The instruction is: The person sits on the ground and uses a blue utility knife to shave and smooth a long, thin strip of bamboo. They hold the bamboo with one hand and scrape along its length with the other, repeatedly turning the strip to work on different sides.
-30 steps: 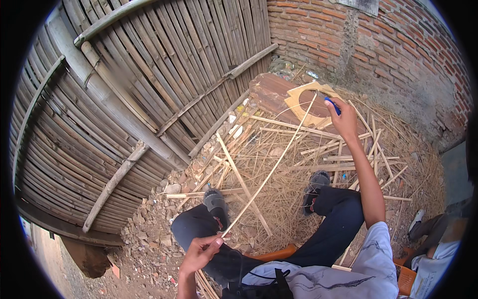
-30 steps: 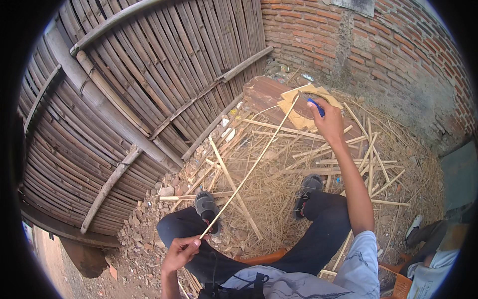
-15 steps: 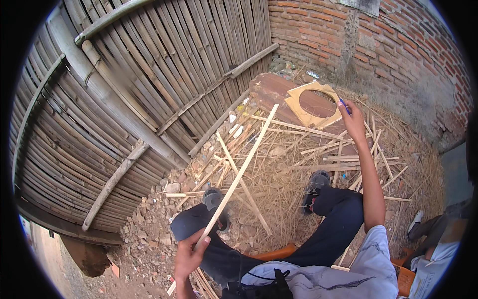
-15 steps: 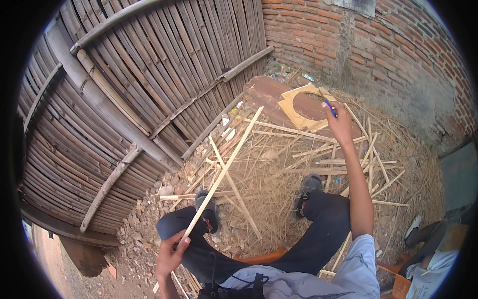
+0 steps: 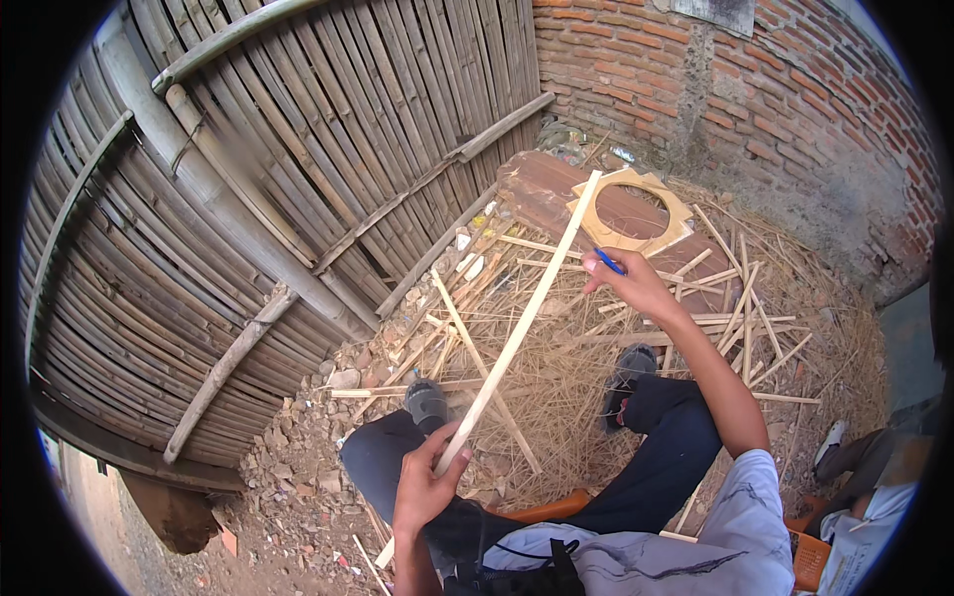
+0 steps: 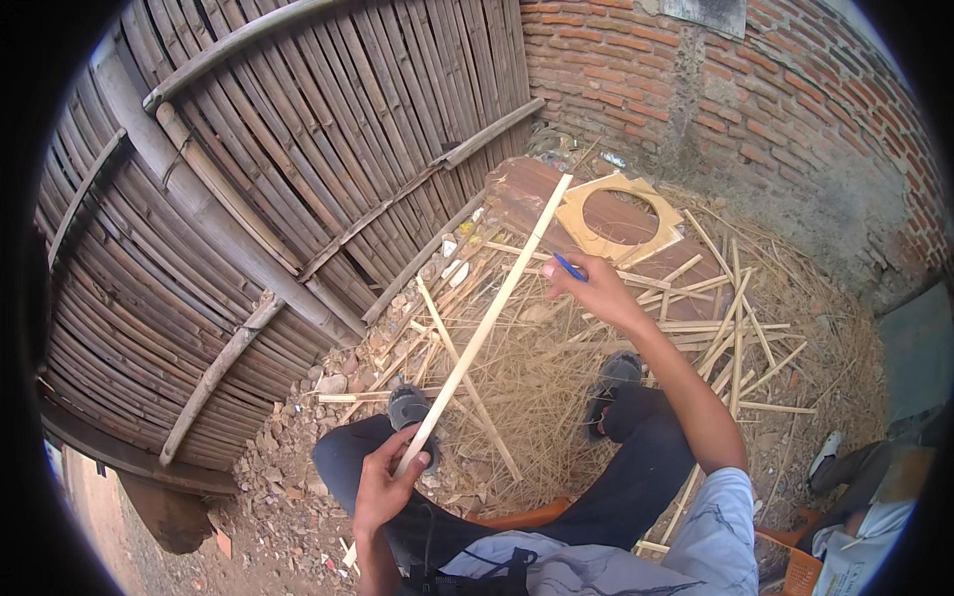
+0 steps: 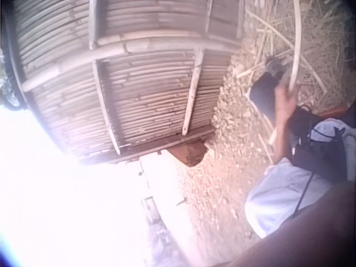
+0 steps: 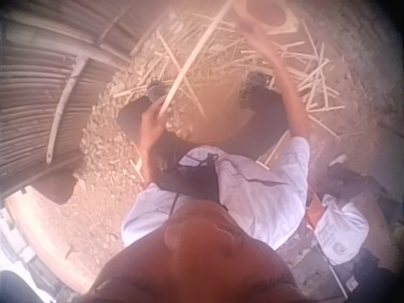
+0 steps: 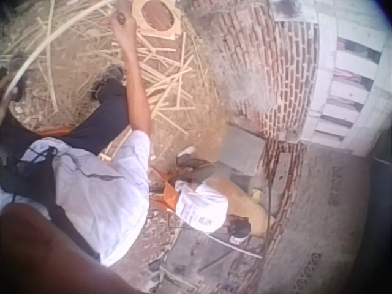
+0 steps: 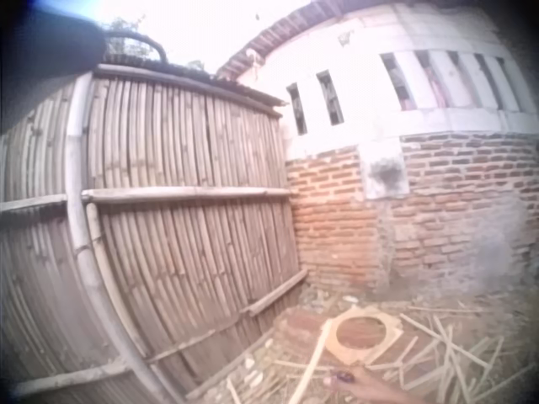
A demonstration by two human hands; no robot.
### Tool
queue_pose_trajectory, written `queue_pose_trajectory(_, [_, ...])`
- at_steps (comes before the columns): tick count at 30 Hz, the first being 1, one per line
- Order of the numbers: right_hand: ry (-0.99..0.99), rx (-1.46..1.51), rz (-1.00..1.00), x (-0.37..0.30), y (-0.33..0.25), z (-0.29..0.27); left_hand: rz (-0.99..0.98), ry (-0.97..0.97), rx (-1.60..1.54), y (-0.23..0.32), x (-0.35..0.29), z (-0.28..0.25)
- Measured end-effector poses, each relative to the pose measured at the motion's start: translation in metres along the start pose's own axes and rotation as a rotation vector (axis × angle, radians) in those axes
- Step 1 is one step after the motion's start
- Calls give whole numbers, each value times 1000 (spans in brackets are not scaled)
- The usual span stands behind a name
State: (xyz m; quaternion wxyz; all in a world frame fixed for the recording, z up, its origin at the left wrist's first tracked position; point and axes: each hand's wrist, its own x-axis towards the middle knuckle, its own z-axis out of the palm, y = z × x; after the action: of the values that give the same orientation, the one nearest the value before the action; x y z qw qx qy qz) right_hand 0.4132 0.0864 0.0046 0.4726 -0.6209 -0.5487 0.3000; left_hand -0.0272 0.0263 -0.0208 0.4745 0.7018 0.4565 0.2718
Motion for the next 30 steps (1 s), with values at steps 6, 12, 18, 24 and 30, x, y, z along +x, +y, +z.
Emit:
queue_pose_trajectory(6, [6, 210, 218, -5, -18, 15, 69, -35, 67, 18, 3, 11])
queue_pose_trajectory(12, [63, 433, 310, -5, -6, 14, 83, -62, 71, 22, 5, 12])
queue_pose_trajectory(18, [123, 622, 295, -1, 2, 9, 58, -95, 85, 25, 2, 6])
queue_pose_trajectory(24, [251, 644, 248, 0, 6, -8, 88, -72, 221, 10, -8, -15])
queue_pose_trajectory(30, [371, 611, 250, 5, 15, -20, -95, -48, -69, -3, -22, -39])
